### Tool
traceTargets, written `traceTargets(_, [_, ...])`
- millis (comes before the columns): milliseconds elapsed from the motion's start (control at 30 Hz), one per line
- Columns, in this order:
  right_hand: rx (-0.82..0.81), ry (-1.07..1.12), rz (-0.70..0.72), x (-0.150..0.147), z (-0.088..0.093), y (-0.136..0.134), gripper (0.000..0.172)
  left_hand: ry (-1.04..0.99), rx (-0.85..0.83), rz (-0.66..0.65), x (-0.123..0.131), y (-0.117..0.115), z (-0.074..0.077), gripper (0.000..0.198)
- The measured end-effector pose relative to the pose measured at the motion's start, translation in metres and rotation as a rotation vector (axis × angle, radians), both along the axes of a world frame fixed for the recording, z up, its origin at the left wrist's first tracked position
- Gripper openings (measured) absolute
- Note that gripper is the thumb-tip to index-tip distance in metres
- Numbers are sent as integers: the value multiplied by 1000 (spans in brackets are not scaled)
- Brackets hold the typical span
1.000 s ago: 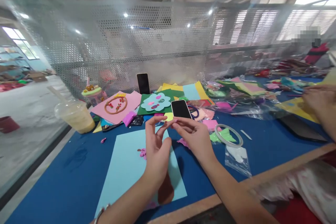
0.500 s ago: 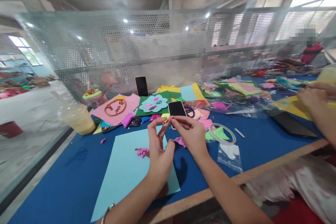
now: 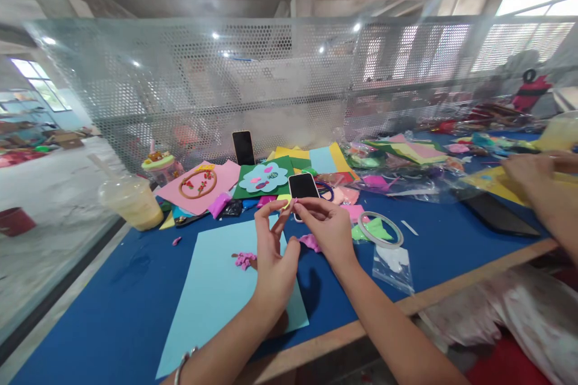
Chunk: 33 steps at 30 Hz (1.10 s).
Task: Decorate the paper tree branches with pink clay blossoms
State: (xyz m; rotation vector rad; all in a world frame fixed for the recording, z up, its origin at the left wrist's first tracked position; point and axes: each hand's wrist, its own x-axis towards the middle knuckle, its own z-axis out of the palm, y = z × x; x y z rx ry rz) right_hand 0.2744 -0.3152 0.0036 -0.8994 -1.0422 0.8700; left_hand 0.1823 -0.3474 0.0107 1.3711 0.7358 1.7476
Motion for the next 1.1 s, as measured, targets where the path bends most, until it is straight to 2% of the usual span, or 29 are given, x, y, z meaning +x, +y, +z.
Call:
traceTargets(500, [22,-84,16,1,-1,-1,24,15,-41,-43,-7,1,-4,44])
traceTargets(700, [37,-168,-20,6,-4,3,28,-41,-132,-4,-10,0,5,38])
traceTargets(767, [48,-323,-66,13,-6,5,25,-53,-191,5,-16,0,10,36])
traceTargets(833, [50,-588,-77,22,-8,7,20,-41,-251,8,-25,2,14,32])
traceTargets(933, [59,-994,27,34,-13,7,20,73,-277,-24,-42,8,16,25])
traceTargets(1033, [58,-1238,104,41,-18,3,19,308,-133,-13,-59,16,13,21])
traceTargets(1100, [29,-1284,127,41,-17,0,16,510,-13,51,-69,20,9,19])
